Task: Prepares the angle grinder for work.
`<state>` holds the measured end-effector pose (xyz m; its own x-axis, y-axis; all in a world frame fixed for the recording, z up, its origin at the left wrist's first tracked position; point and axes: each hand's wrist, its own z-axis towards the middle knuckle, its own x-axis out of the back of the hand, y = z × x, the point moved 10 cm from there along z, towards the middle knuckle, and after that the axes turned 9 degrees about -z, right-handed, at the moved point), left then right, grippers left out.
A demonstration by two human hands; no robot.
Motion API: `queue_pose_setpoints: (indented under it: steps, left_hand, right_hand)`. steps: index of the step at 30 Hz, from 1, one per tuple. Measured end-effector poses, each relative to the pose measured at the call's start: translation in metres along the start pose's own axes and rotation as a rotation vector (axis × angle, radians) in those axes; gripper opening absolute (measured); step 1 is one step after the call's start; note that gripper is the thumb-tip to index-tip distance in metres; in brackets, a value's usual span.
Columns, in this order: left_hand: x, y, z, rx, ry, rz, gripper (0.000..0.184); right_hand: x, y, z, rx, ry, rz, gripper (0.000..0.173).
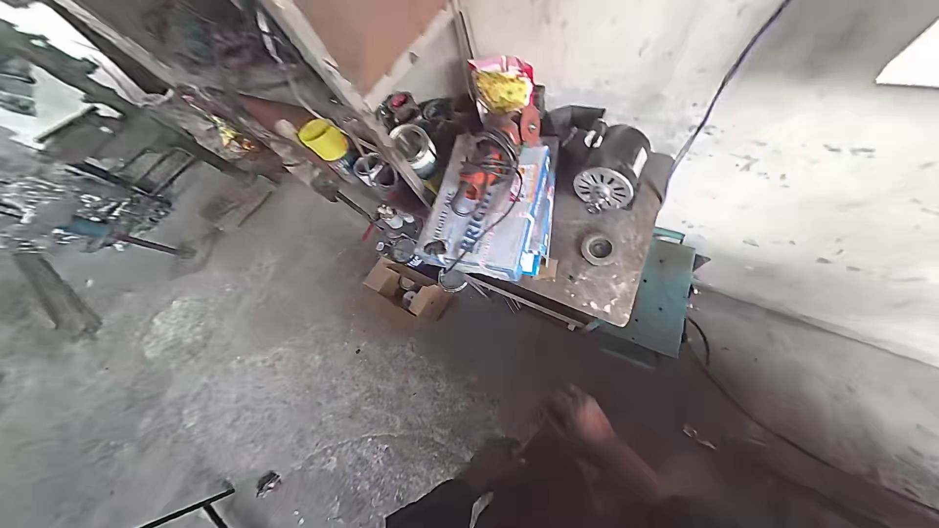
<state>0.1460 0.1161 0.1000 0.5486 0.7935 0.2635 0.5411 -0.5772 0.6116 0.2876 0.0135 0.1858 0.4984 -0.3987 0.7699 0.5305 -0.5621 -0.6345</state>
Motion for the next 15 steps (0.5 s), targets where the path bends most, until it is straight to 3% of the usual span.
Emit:
queue_pose_setpoints:
  steps: [1, 3, 6, 9, 12, 13, 15]
  left_hand:
    - [0.025, -0.033, 0.010, 0.051, 0.072, -0.089, 0.050]
    - [0.093, -0.032, 0.005, 0.172, 0.267, -0.215, 0.043]
    - [0.209, 0.040, -0.018, 0.039, 0.578, -0.202, 0.038]
    - [0.313, 0.127, -0.035, -0.173, 0.855, -0.069, 0.037]
    - [0.406, 0.202, -0.026, -0.259, 1.063, 0.036, 0.038]
    - [0.433, 0.220, -0.015, -0.254, 1.101, 0.063, 0.043]
    - [0.479, 0.246, 0.023, -0.197, 1.079, 0.115, 0.072]
  right_hand:
    - [0.016, -0.003, 0.031, -0.037, -0.029, 0.014, 0.034]
    - [0.047, -0.004, 0.081, -0.104, -0.010, 0.114, 0.036]
    - [0.074, -0.004, 0.125, -0.097, 0.060, 0.285, 0.033]
    - [0.072, 0.003, 0.144, -0.201, -0.048, 0.504, 0.027]
    - [0.074, 0.013, 0.168, -0.283, -0.140, 0.721, 0.027]
    - [0.081, 0.017, 0.180, -0.308, -0.137, 0.769, 0.028]
    - [0.102, 0.024, 0.211, -0.340, -0.081, 0.863, 0.029]
